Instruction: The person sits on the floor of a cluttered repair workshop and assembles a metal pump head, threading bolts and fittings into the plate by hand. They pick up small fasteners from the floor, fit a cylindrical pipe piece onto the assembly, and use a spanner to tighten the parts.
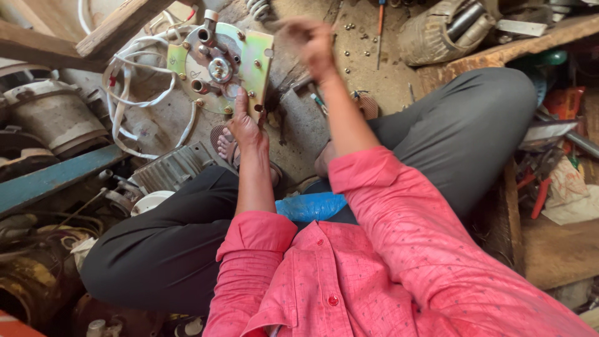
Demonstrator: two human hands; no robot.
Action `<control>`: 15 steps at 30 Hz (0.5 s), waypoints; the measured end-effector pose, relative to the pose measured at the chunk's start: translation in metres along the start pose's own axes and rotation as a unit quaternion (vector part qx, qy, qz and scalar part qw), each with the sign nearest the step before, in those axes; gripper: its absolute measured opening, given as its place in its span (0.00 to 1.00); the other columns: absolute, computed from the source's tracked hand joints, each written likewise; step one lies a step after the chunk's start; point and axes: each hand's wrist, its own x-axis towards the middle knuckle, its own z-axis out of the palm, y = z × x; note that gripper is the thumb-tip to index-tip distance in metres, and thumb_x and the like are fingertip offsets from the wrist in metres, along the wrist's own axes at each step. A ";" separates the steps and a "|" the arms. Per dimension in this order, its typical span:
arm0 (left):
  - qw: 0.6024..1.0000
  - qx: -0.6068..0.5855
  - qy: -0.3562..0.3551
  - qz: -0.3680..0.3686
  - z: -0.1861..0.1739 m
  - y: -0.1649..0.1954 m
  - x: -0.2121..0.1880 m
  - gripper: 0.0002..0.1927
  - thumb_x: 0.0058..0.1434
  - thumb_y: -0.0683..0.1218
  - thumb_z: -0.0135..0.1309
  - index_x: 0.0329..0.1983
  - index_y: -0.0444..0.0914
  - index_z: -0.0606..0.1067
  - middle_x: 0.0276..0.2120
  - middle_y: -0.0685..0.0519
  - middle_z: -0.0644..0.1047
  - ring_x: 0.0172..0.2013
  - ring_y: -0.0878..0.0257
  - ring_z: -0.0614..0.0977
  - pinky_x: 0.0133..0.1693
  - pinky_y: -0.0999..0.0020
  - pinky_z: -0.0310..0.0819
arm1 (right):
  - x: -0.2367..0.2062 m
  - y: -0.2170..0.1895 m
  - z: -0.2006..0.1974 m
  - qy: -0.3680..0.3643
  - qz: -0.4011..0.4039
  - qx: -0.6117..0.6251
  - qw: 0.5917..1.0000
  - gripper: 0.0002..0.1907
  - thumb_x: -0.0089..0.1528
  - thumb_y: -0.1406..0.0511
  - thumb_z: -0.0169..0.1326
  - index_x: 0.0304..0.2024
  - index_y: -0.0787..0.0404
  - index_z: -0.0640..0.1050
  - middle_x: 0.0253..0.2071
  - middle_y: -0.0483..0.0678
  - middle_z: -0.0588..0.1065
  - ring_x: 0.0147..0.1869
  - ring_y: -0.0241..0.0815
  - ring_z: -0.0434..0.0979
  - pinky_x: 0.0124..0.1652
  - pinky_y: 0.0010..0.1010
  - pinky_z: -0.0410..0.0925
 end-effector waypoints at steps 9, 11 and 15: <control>0.999 0.024 0.019 0.033 0.010 0.005 -0.003 0.14 0.61 0.51 0.64 0.40 0.36 0.81 0.30 0.54 0.81 0.19 0.67 0.75 0.18 0.72 0.65 | -0.046 0.070 -0.066 0.295 0.182 -0.390 0.853 0.21 0.42 0.67 0.72 0.35 0.60 0.79 0.39 0.54 0.78 0.47 0.56 0.77 0.50 0.41 0.68; 0.998 0.013 0.009 0.053 0.012 0.006 -0.005 0.13 0.61 0.50 0.64 0.40 0.36 0.80 0.31 0.54 0.81 0.21 0.67 0.78 0.19 0.72 0.66 | -0.050 0.074 -0.064 0.286 0.114 -0.497 0.811 0.21 0.37 0.67 0.73 0.31 0.61 0.79 0.36 0.55 0.79 0.49 0.65 0.75 0.50 0.50 0.66; 0.998 0.011 -0.008 0.063 0.015 0.006 -0.006 0.12 0.63 0.47 0.65 0.41 0.33 0.80 0.33 0.52 0.81 0.24 0.67 0.79 0.22 0.72 0.68 | -0.044 0.072 -0.062 0.247 0.217 -0.455 0.828 0.11 0.46 0.68 0.70 0.26 0.58 0.78 0.34 0.53 0.79 0.45 0.56 0.78 0.49 0.43 0.68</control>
